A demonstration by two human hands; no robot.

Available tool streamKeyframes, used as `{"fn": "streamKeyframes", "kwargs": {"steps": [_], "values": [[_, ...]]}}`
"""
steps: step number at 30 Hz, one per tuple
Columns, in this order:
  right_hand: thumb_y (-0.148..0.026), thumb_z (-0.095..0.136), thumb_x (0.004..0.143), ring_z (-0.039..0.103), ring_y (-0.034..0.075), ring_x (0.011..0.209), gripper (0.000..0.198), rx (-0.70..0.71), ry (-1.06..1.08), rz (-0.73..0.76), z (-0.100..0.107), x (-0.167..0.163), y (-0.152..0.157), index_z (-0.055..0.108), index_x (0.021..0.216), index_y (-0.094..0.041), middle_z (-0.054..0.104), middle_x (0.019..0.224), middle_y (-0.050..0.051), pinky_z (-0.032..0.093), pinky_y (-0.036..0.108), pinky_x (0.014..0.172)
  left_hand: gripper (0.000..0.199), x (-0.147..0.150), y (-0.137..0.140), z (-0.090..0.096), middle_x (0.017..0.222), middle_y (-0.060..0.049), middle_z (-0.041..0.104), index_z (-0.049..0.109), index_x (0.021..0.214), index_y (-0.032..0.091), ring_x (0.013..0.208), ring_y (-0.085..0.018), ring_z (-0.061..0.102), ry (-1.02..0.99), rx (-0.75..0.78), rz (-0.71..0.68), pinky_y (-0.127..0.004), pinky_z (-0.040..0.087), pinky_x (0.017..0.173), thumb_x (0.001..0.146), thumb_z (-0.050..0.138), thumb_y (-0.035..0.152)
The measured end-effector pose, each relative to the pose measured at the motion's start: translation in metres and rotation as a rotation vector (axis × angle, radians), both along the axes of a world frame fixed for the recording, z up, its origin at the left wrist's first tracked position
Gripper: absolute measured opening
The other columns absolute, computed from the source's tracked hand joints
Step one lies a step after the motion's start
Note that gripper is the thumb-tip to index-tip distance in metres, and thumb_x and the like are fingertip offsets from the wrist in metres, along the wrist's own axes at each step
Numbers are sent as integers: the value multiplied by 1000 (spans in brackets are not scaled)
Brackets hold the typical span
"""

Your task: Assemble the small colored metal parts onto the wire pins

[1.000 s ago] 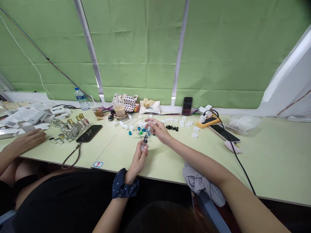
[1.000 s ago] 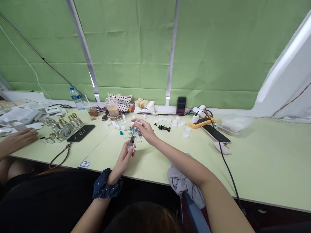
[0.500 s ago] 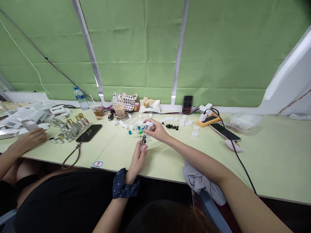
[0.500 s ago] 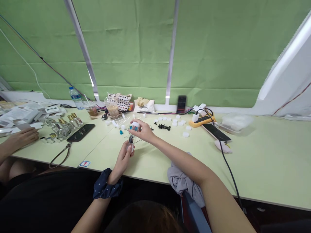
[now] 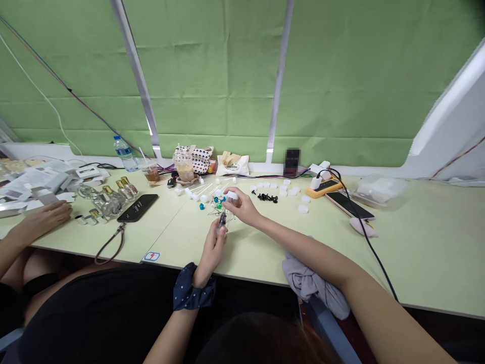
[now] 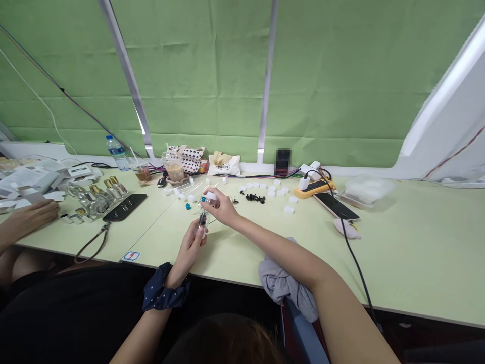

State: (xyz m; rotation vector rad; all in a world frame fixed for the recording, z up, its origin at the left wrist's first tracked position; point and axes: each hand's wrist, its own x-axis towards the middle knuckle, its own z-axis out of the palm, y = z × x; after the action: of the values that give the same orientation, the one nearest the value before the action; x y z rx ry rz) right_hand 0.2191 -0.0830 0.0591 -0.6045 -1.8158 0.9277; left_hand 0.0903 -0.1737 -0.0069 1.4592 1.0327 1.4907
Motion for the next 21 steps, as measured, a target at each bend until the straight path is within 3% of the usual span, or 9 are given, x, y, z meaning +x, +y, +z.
{"fn": "streamKeyframes", "kwargs": {"steps": [6,13,17,21], "values": [[-33,60,73,41,10,55,19,72,-110,-24,7,-4,5,55,86,-21,46,62,-5,35,21,54,41,4,0,-2,84,-1,47,46,117,19,59,-9,36,-3,15,-29,-24,32,55,89,46,50],[-31,58,73,40,9,53,18,109,-147,-72,7,-8,3,55,87,-20,45,57,-6,36,20,54,37,5,-1,0,83,-1,45,47,112,20,58,-8,37,3,36,-17,-23,33,53,91,44,49],[-35,61,74,40,8,52,21,52,-111,-26,6,-3,5,55,89,-21,45,60,-6,35,20,51,37,5,2,-1,77,1,45,49,108,19,56,-8,37,14,17,18,-23,34,52,89,46,50],[-39,65,72,40,8,46,31,-140,-96,107,3,0,17,55,96,-22,47,61,-6,35,20,43,41,2,6,-2,78,0,48,48,114,19,55,-8,41,25,-34,148,-22,36,52,87,50,50]]}}
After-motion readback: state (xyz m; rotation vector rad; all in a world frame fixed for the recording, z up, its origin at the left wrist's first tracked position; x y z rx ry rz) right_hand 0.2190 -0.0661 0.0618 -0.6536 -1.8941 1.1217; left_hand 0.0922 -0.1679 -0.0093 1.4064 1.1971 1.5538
